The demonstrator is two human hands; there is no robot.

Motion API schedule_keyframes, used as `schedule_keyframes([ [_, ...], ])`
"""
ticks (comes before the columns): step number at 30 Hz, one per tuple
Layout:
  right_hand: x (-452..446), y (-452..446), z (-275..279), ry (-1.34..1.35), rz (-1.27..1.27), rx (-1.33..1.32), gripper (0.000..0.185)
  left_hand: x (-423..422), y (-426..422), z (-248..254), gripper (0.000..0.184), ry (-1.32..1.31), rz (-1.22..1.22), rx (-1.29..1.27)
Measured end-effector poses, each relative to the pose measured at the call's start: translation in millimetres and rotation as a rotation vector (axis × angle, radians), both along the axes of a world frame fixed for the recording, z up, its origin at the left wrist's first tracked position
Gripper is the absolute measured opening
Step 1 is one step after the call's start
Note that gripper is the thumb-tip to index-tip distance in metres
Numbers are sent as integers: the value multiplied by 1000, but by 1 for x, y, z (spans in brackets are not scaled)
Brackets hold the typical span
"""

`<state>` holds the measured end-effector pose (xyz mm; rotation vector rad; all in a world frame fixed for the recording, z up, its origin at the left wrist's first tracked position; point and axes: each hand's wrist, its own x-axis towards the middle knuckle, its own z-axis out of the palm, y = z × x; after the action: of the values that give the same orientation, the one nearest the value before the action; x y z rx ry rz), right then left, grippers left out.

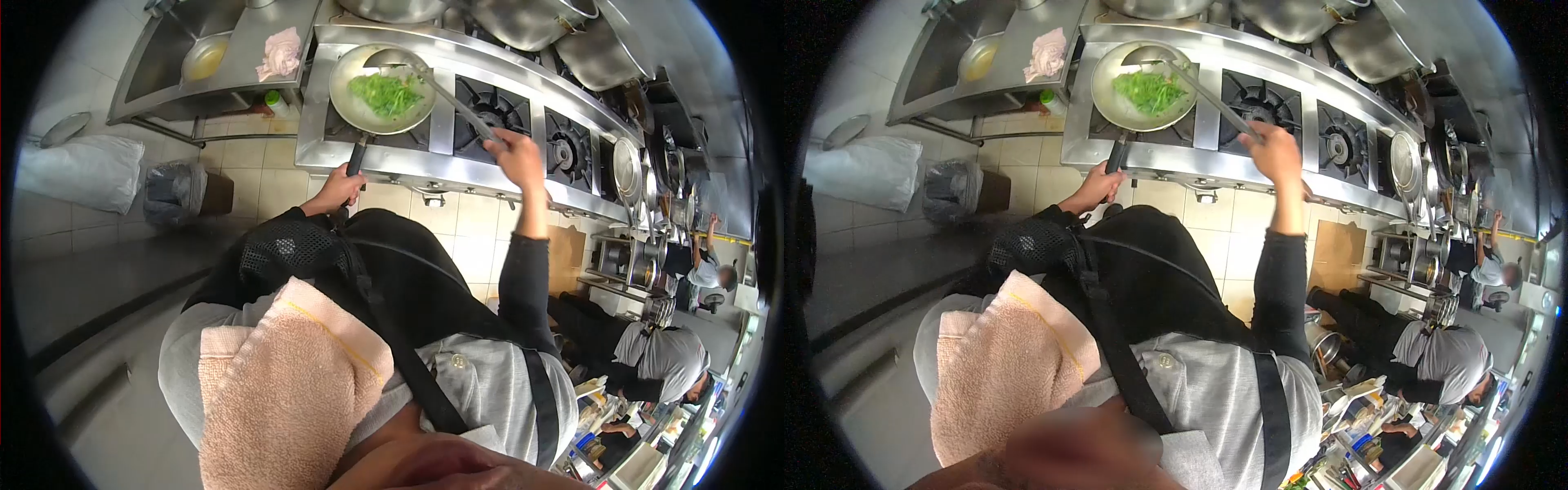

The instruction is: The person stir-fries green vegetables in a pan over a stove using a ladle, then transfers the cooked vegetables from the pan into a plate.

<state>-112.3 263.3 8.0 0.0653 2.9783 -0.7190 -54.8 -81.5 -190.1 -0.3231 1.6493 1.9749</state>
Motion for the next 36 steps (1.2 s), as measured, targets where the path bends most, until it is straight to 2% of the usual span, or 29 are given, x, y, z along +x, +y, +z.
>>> schedule_keyframes([
  [4,-37,-16,-70,97,-28,168,37,-6,2,-11,17,12,-16,-1],
  [7,-15,4,-108,-7,12,94,36,-10,-2,-26,20,5,-5,87],
  [9,21,10,-127,-9,88,0,35,-14,-1,-10,22,-98,61,143],
  [13,57,-4,-117,23,134,-205,35,-19,-3,-17,41,-197,147,222],
  [15,33,-17,-126,114,115,-161,36,-9,-4,-21,49,-242,166,245],
  [16,27,-20,-133,185,107,-151,36,-5,-5,-17,49,-269,166,216],
  [19,32,-24,-141,142,18,-49,36,5,-9,-10,50,-244,123,155],
  [22,64,-18,-124,-29,109,-127,35,11,-11,-4,52,-213,122,150],
  [27,16,-25,-123,201,107,-144,33,20,-10,4,51,-170,101,111],
  [30,-7,-23,-138,200,44,-50,31,19,-13,-9,49,-78,105,109],
  [31,-2,-18,-139,125,105,-30,28,19,-16,-9,49,-95,94,111],
  [34,41,-6,-129,54,170,-187,25,17,-19,-3,47,-141,108,133],
  [36,32,3,-126,-19,90,-222,25,17,-15,6,45,-181,160,153],
])
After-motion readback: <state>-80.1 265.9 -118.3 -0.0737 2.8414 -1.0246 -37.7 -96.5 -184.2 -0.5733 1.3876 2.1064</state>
